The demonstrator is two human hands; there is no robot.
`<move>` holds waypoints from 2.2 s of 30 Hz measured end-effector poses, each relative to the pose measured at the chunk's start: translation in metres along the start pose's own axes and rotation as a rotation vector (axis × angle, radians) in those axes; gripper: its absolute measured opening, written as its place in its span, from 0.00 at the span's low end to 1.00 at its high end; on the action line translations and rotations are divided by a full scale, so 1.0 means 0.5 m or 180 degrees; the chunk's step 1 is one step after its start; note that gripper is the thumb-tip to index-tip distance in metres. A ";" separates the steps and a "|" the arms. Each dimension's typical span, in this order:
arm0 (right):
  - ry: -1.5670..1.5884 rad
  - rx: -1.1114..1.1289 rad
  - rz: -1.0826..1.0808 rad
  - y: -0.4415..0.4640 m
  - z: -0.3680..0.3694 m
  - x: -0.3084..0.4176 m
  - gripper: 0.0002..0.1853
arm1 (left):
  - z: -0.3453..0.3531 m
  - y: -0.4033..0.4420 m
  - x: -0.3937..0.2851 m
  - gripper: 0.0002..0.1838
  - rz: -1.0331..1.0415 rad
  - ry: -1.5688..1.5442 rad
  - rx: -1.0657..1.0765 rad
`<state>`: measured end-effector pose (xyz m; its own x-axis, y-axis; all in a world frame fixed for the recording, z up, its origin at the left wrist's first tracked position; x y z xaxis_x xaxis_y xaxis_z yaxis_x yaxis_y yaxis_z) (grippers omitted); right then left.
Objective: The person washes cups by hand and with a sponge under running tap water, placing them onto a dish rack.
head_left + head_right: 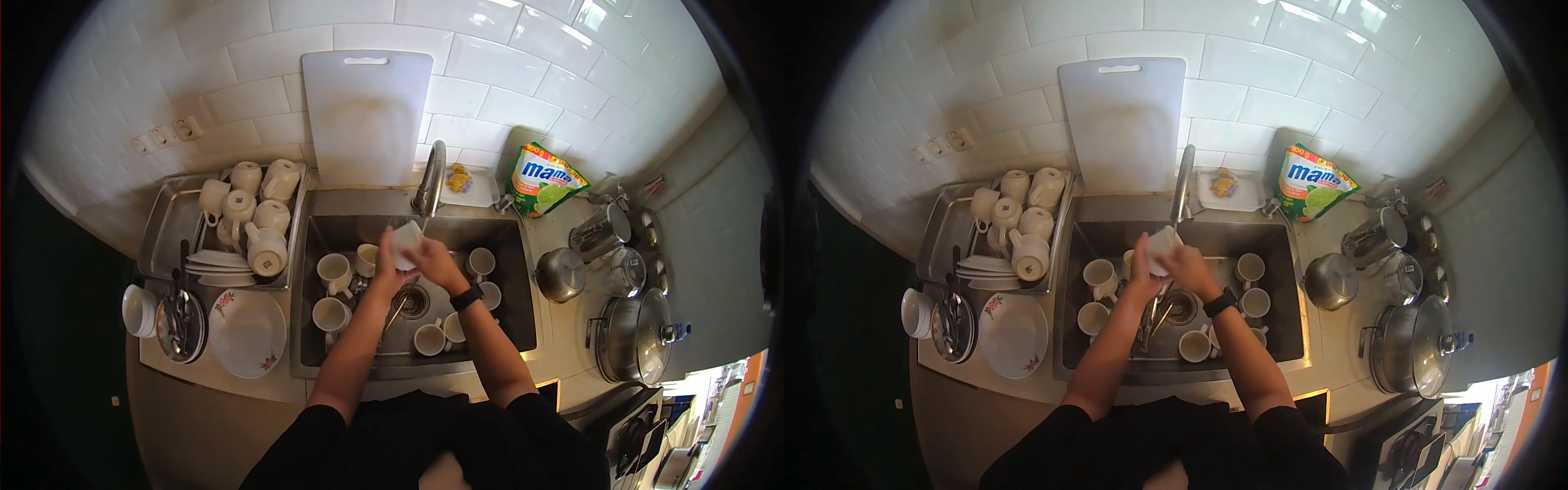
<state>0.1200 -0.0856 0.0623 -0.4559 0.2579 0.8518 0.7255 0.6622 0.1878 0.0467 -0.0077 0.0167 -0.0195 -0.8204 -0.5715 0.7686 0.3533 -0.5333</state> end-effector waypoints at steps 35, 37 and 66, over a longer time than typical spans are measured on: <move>-0.1144 0.0527 -0.1741 -0.050 -0.038 0.126 0.19 | -0.043 -0.043 0.046 0.29 -0.0387 -0.1029 0.0530; -0.1078 0.0659 -0.1446 -0.053 -0.028 0.137 0.19 | -0.067 -0.014 0.056 0.27 -0.0537 -0.1090 0.0985; -0.0480 -0.0193 -0.0767 0.007 0.030 0.052 0.14 | -0.052 -0.009 0.049 0.35 0.0146 0.0385 -0.0006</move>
<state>0.1027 -0.0660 0.0776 -0.6871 0.2030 0.6977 0.6144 0.6749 0.4087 0.0263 -0.0176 -0.0112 -0.0614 -0.7432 -0.6663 0.7692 0.3902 -0.5061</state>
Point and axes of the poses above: each hand's wrist, its own y-axis towards the middle knuckle, its own z-axis out of the palm, x = y × z, the point moved 5 cm from there along y, towards the middle knuckle, and after that the axes turned 8 degrees about -x, right-handed, at the moved point
